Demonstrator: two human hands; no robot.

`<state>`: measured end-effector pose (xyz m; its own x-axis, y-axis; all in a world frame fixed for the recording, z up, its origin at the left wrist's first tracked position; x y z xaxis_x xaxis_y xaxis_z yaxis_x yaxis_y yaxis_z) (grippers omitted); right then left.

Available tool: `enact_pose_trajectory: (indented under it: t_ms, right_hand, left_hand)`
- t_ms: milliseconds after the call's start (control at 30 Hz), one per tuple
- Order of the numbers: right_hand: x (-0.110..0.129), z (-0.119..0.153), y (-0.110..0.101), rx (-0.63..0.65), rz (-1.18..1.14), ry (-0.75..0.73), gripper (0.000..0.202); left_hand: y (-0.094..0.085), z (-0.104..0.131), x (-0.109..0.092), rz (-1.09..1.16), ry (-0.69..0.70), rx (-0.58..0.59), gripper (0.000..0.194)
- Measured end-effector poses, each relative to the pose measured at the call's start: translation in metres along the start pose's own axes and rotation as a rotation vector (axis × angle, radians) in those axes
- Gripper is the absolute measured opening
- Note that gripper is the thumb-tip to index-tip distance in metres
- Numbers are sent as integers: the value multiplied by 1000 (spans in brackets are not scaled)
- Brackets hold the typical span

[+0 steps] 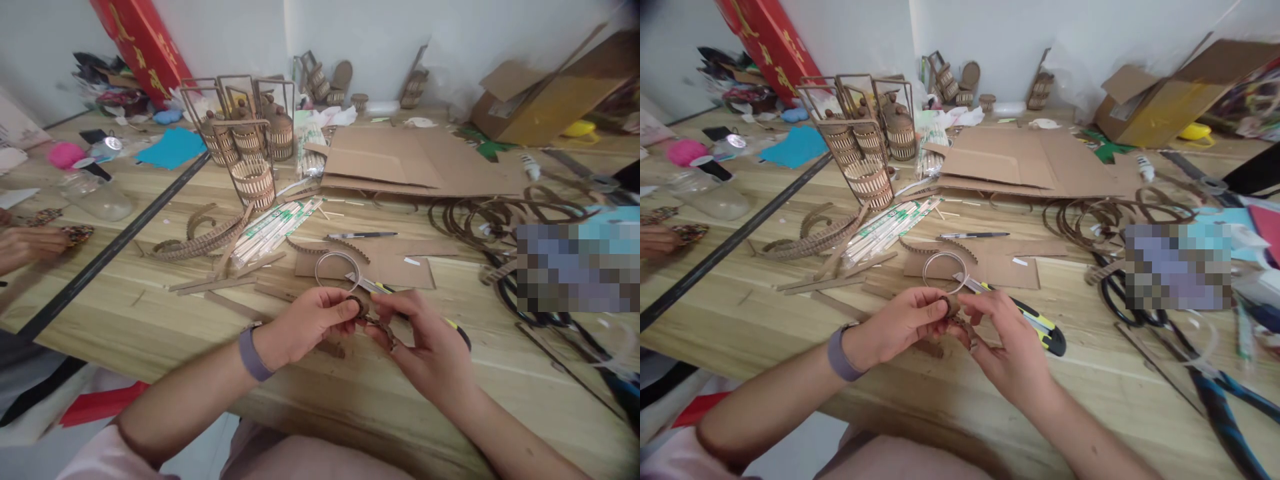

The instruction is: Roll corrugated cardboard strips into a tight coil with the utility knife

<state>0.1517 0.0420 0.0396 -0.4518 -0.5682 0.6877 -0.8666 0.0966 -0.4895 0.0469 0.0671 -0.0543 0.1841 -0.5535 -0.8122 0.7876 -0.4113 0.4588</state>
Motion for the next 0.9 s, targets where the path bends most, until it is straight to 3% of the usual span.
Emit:
enact_pose_trajectory:
  t_ms: [133,267,567,733,900]
  right_hand:
    - [5,1,-12,-43,-18,-61,13]
    - [2,-3,-14,-19,-90,-31,11]
    - [-3,-8,-3,50,-350,40,7]
    - [-6,-9,4,110,-374,82,13]
    - [-6,-7,-4,27,-268,22,9]
  left_hand:
    - [-2,0,-4,-39,-2,-12,50]
    - [0,2,-11,-139,31,13,50]
    - [19,12,-13,-297,-16,220,45]
    - [17,13,-10,-336,-40,226,46]
    - [23,13,-8,-243,-2,233,53]
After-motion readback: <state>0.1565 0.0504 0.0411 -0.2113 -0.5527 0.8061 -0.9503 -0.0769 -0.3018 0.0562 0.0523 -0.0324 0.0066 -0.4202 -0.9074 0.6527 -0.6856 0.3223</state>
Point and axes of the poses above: each hand's wrist, its own z-axis away from the middle knuckle, its own y-axis out of the palm, x = y × z, the point moved 10 cm from there along -z, towards the middle knuckle, and after that the axes turned 4 degrees about -z, right-handed, at the moved point
